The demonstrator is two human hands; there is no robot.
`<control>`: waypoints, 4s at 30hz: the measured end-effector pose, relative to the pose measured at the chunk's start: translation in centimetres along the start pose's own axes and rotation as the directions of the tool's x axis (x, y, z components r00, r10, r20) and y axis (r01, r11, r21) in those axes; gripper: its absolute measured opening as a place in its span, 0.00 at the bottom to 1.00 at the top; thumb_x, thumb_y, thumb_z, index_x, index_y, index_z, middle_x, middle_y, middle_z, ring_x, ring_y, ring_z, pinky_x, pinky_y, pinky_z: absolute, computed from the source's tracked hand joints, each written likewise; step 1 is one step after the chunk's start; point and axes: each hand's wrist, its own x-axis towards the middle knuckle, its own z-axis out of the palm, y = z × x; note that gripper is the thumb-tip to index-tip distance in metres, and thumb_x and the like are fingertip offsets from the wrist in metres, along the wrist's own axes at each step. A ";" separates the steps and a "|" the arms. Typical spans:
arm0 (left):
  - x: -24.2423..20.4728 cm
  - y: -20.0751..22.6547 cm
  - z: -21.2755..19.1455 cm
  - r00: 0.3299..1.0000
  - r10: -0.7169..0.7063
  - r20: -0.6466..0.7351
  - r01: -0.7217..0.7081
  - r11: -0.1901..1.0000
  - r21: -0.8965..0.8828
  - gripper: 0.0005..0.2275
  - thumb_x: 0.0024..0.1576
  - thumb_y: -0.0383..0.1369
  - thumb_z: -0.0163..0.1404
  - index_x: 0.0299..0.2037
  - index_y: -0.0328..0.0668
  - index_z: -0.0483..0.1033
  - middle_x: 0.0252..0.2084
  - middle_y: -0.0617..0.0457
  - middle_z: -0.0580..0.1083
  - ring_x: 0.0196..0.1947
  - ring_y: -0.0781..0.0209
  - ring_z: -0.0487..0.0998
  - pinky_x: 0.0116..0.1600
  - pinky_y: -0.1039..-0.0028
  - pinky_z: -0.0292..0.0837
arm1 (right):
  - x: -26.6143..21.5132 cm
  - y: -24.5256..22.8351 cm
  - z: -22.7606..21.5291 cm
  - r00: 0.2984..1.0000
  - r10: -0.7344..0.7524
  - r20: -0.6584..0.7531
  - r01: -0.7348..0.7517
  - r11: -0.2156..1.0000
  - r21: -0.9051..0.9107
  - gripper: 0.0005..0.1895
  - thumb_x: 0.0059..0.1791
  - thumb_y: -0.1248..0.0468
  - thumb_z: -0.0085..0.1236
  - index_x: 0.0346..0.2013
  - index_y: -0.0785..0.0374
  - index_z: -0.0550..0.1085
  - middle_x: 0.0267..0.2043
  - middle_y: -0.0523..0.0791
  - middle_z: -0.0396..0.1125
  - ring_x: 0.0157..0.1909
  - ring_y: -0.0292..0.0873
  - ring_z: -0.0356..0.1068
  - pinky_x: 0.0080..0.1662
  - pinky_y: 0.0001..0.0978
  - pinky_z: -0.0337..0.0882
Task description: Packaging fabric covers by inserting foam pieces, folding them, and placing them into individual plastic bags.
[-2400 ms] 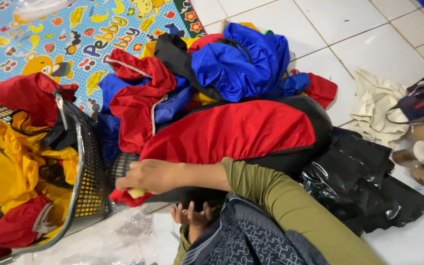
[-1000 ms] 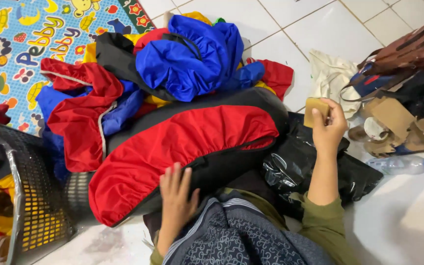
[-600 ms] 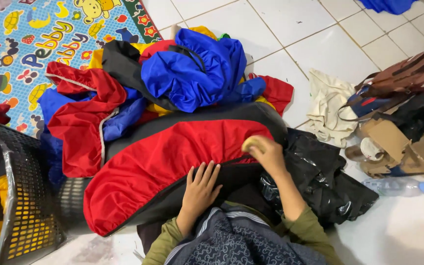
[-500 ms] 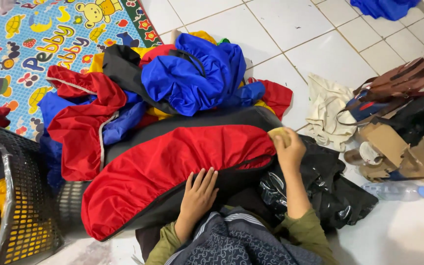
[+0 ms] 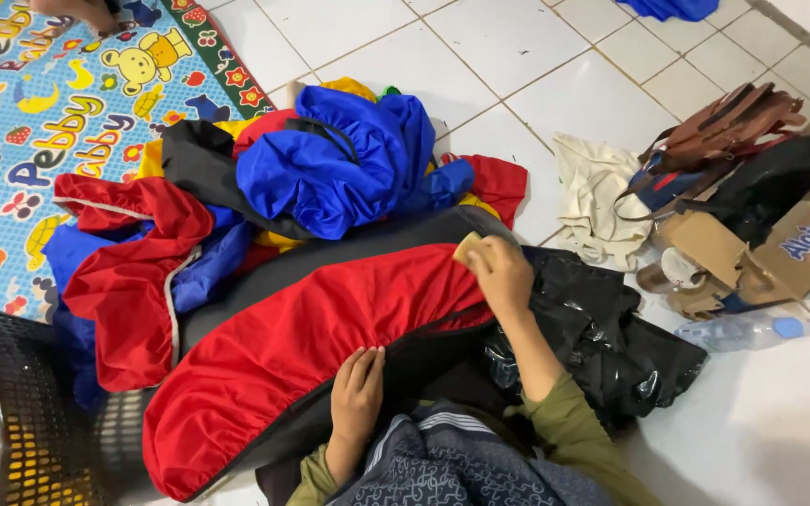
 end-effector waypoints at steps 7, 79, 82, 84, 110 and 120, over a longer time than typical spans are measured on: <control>-0.1 -0.1 0.3 1.000 0.004 0.009 -0.004 1.000 0.000 0.10 0.62 0.23 0.51 0.52 0.33 0.79 0.49 0.46 0.76 0.50 0.50 0.77 0.56 0.64 0.79 | -2.3 -10.1 -2.2 0.917 -0.047 0.395 -0.163 0.862 0.480 0.24 0.44 0.54 0.70 0.50 0.55 0.72 0.44 0.44 0.76 0.42 0.43 0.76 0.44 0.34 0.73; -7.7 -2.2 -3.5 0.968 -0.226 -0.114 0.253 0.865 0.434 0.15 0.63 0.42 0.46 0.56 0.56 0.82 0.58 0.62 0.79 0.57 0.57 0.78 0.68 0.65 0.62 | -0.5 -17.5 9.9 0.720 -0.409 0.561 0.176 0.890 0.421 0.11 0.45 0.62 0.57 0.41 0.59 0.72 0.46 0.51 0.73 0.47 0.56 0.73 0.42 0.51 0.71; -8.0 -2.5 -3.2 0.972 -0.200 -0.121 0.233 0.870 0.434 0.16 0.64 0.42 0.43 0.56 0.56 0.81 0.59 0.62 0.78 0.60 0.58 0.76 0.69 0.66 0.59 | 0.4 -19.9 5.9 0.913 -0.271 0.306 0.118 0.892 0.437 0.12 0.46 0.67 0.62 0.39 0.60 0.67 0.38 0.49 0.68 0.37 0.57 0.70 0.36 0.49 0.67; -8.1 -2.7 -3.2 0.980 -0.157 -0.119 0.196 0.859 0.473 0.19 0.65 0.45 0.38 0.56 0.54 0.82 0.58 0.61 0.79 0.58 0.58 0.78 0.66 0.66 0.63 | -1.5 -22.2 3.4 0.694 -0.472 0.544 -0.079 0.701 0.709 0.14 0.47 0.55 0.63 0.40 0.56 0.69 0.45 0.43 0.70 0.46 0.47 0.71 0.48 0.38 0.68; -10.3 -2.2 -6.6 0.913 -0.340 -0.228 0.409 0.746 0.525 0.19 0.62 0.49 0.45 0.57 0.56 0.81 0.61 0.52 0.76 0.64 0.47 0.73 0.76 0.52 0.50 | -1.4 -24.1 6.1 0.773 -0.432 0.465 0.019 0.749 0.662 0.13 0.45 0.62 0.65 0.32 0.56 0.66 0.33 0.42 0.66 0.35 0.45 0.68 0.38 0.39 0.65; -12.7 -4.1 -4.6 0.912 -0.306 -0.273 0.407 0.753 0.517 0.23 0.64 0.51 0.37 0.53 0.52 0.82 0.58 0.51 0.77 0.63 0.47 0.73 0.77 0.52 0.45 | -1.8 -23.3 8.8 0.898 -0.364 0.248 0.181 0.818 0.546 0.14 0.46 0.66 0.66 0.31 0.58 0.65 0.30 0.43 0.62 0.30 0.48 0.65 0.30 0.41 0.65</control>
